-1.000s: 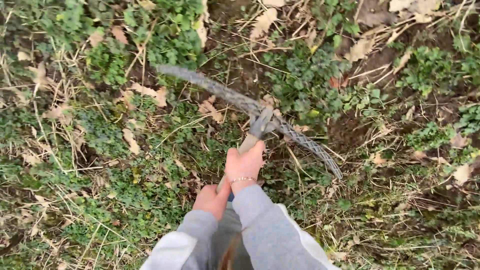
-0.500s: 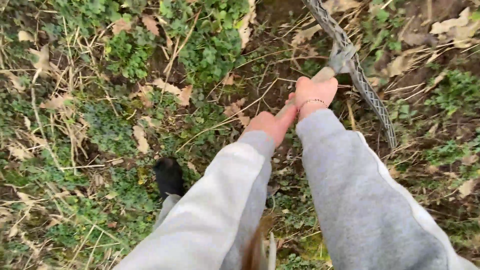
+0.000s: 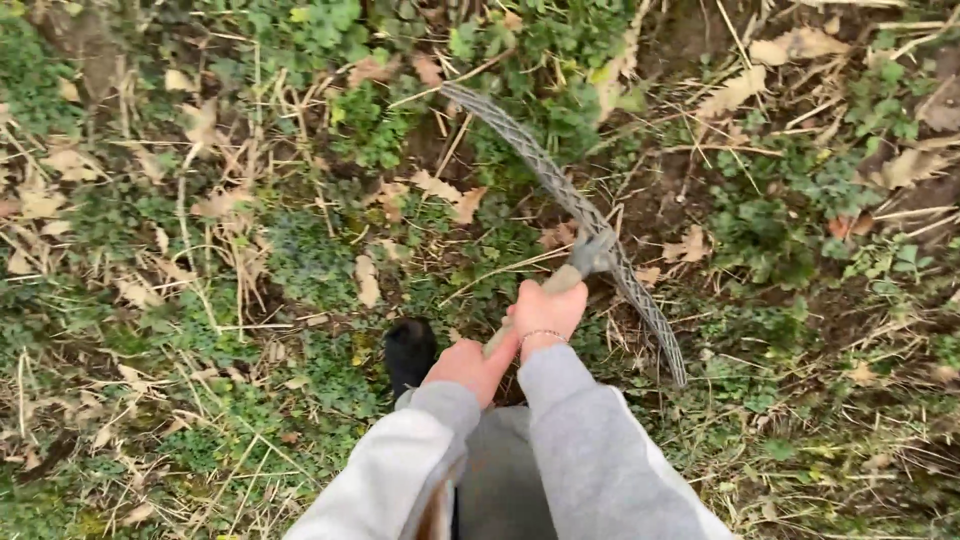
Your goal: The person uses a pickaxe to break up the soil and dig into the ground outdoors among grass and fallen leaves.
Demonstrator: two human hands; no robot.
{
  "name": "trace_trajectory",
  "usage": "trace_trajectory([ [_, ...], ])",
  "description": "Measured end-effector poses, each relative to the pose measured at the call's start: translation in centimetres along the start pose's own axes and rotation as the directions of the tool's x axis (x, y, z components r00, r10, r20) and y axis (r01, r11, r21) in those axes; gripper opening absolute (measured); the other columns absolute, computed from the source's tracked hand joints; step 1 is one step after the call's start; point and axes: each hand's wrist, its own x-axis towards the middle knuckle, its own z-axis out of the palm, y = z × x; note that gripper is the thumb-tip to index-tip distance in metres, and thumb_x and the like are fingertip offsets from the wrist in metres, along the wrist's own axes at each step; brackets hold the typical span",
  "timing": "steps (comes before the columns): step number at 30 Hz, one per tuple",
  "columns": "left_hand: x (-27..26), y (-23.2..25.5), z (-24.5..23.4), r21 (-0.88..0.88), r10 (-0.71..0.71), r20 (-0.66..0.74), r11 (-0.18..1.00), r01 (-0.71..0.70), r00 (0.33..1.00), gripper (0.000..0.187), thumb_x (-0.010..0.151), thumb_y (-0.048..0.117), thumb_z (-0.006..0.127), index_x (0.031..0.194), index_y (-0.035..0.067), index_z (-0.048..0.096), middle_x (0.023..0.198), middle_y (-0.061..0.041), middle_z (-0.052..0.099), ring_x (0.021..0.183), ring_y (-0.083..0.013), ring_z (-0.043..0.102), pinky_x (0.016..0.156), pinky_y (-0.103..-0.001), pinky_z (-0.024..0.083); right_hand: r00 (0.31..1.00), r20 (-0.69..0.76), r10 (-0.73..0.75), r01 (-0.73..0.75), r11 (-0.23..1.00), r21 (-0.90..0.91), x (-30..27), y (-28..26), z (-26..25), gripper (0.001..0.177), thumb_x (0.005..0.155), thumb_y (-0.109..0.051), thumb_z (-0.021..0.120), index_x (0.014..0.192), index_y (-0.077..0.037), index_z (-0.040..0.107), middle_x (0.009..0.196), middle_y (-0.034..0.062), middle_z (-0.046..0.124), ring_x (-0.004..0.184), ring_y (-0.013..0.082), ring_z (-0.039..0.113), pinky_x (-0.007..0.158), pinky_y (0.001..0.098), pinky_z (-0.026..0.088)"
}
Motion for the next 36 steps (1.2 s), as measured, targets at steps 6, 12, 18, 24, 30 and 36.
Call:
trace_trajectory([
  [6, -3.9, 6.0, -5.5, 0.04, 0.152, -0.031, 0.988, -0.151, 0.988, 0.084, 0.096, 0.074, 0.029, 0.117, 0.002, 0.065, 0.101, -0.02, 0.071, 0.093, -0.0283, 0.072, 0.08, -0.04, 0.056, 0.971, -0.13, -0.2, 0.221, 0.96, 0.174, 0.2, -6.2, -2.2, 0.073, 0.081, -0.008, 0.072, 0.146, 0.001, 0.041, 0.15, 0.0238, 0.05, 0.144, 0.0297, 0.045, 0.122, 0.0446, 0.036],
  [12, -5.4, 14.7, -12.3, -0.096, 0.173, -0.204, 0.976, -0.195, 0.964, 0.12, 0.062, 0.082, 0.007, 0.114, -0.005, 0.071, 0.114, -0.024, 0.072, 0.101, -0.0353, 0.072, 0.091, -0.047, 0.054, 0.887, -0.025, -0.461, 0.462, 0.885, 0.052, 1.6, -21.7, -1.0, 0.026, 0.088, 0.012, 0.057, 0.109, -0.002, 0.051, 0.093, 0.0069, 0.058, 0.065, 0.0147, 0.066, 0.05, 0.0287, 0.066],
  [18, 1.1, 9.5, -12.0, -0.347, 0.038, -0.254, 0.929, -0.128, 0.966, 0.108, 0.069, 0.083, 0.031, 0.129, 0.0, 0.064, 0.132, -0.022, 0.065, 0.113, -0.0395, 0.067, 0.091, -0.047, 0.051, 0.932, 0.094, -0.349, 0.334, 0.931, 0.147, 4.2, -19.3, 7.3, 0.026, 0.081, 0.001, 0.058, 0.1, -0.009, 0.044, 0.077, 0.0121, 0.058, 0.04, 0.0236, 0.057, 0.035, 0.0439, 0.049],
  [24, -0.7, -1.6, -8.8, -0.427, -0.127, -0.085, 0.901, 0.079, 0.988, 0.091, 0.079, 0.085, 0.029, 0.094, 0.002, 0.063, 0.085, -0.014, 0.064, 0.064, -0.0265, 0.055, 0.06, -0.04, 0.04, 0.933, 0.138, -0.333, 0.346, 0.935, -0.08, -0.5, -5.8, 11.0, 0.022, 0.095, -0.032, 0.062, 0.104, -0.012, 0.059, 0.091, 0.0084, 0.073, 0.078, 0.0275, 0.072, 0.071, 0.0432, 0.057],
  [30, -0.2, -16.2, -1.5, -0.477, -0.156, -0.136, 0.876, 0.074, 0.978, 0.067, 0.085, 0.071, 0.047, 0.083, 0.006, 0.064, 0.086, -0.016, 0.067, 0.09, -0.0304, 0.067, 0.083, -0.04, 0.047, 0.976, 0.188, 0.111, -0.071, 0.975, -0.21, -7.4, 9.2, 12.0, 0.023, 0.08, -0.008, 0.058, 0.1, -0.008, 0.047, 0.074, 0.0162, 0.059, 0.039, 0.0294, 0.057, 0.041, 0.049, 0.049],
  [36, -4.3, -17.8, -2.0, -0.48, -0.195, -0.069, 0.866, 0.138, 0.978, 0.063, 0.087, 0.07, 0.04, 0.128, 0.026, 0.06, 0.12, -0.008, 0.073, 0.118, -0.028, 0.065, 0.103, -0.031, 0.046, 0.979, 0.134, 0.151, -0.104, 0.947, -0.305, -9.6, 13.3, 11.4, 0.028, 0.074, -0.015, 0.065, 0.098, -0.011, 0.05, 0.079, 0.0138, 0.067, 0.055, 0.0302, 0.068, 0.065, 0.0439, 0.056],
])
